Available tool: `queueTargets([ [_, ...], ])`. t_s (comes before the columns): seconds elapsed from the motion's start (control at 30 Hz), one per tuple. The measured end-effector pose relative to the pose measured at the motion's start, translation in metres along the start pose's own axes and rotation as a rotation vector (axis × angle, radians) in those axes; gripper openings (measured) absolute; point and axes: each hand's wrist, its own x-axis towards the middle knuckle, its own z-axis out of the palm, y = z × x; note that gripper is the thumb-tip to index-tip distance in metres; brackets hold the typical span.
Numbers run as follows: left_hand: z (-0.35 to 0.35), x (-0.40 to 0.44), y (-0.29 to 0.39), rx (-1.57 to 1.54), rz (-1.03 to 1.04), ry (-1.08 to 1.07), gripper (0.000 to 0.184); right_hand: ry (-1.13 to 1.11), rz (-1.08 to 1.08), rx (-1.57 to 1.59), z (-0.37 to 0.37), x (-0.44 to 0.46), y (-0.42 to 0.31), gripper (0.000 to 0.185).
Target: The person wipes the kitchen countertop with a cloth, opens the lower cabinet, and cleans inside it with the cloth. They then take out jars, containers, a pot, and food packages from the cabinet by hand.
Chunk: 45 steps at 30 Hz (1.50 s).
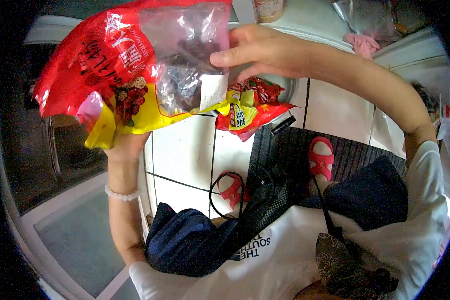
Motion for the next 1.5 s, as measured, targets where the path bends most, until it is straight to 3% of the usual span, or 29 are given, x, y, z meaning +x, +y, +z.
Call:
queueTargets([
  [0.07,-0.006,-0.002,0.004,0.079,0.019,0.066,0.057,-0.038,-0.168,0.111,0.004,-0.003,-0.002,0.063],
  [0.13,-0.002,-0.004,0.01,-0.01,-0.016,0.027,0.052,0.016,-0.173,0.087,0.005,-0.007,-0.006,0.054],
  [0.2,0.001,-0.009,0.011,0.102,-0.007,0.041,0.054,0.08,-0.315,-0.137,0.003,-0.009,-0.007,0.052],
  [0.23,-0.005,-0.011,0.014,0.198,0.01,0.119,0.053,0.214,-0.441,-0.211,0.007,-0.004,-0.004,0.031],
  [0.33,-0.011,-0.013,0.021,0.139,-0.003,0.221,0.051,0.23,-0.463,-0.251,0.01,-0.01,-0.008,0.03],
  [0.37,-0.011,-0.011,0.022,-0.098,-0.042,0.318,0.05,0.189,-0.259,-0.296,0.012,-0.021,-0.021,0.047],
  [0.4,-0.012,-0.009,0.023,-0.337,-0.081,0.414,0.048,0.189,-0.259,-0.3,0.012,-0.021,-0.021,0.047],
  [0.63,-0.012,0.0,0.02,-0.169,-0.1,0.482,0.056,0.169,-0.35,-0.202,0.007,-0.02,-0.016,0.042],
  [0.8,-0.005,-0.006,0.015,-0.148,-0.09,0.406,0.057,0.202,-0.32,-0.205,0.0,-0.014,-0.008,0.039],
  [0.87,-0.003,-0.008,0.013,-0.139,-0.08,0.373,0.057,0.296,-0.401,-0.228,0.0,-0.01,-0.002,0.03],
  [1.1,0.004,-0.006,0.011,-0.12,-0.041,0.228,0.059,0.244,-0.323,-0.081,0.002,-0.014,-0.005,0.033],
  [1.2,0.013,-0.008,0.006,-0.04,0.008,0.304,0.058,0.235,-0.268,-0.144,0.0,-0.013,-0.002,0.035],
  [1.3,-0.002,-0.01,0.01,-0.021,-0.049,0.213,0.059,0.194,-0.336,-0.081,-0.005,-0.008,0.002,0.037],
  [1.37,0.006,-0.008,0.005,0.005,-0.068,0.22,0.058,0.125,-0.194,-0.044,-0.008,-0.008,0.001,0.036],
  [1.5,0.003,-0.008,0.004,-0.024,-0.101,0.199,0.056,0.123,-0.222,0.021,-0.013,-0.001,0.012,0.041],
])
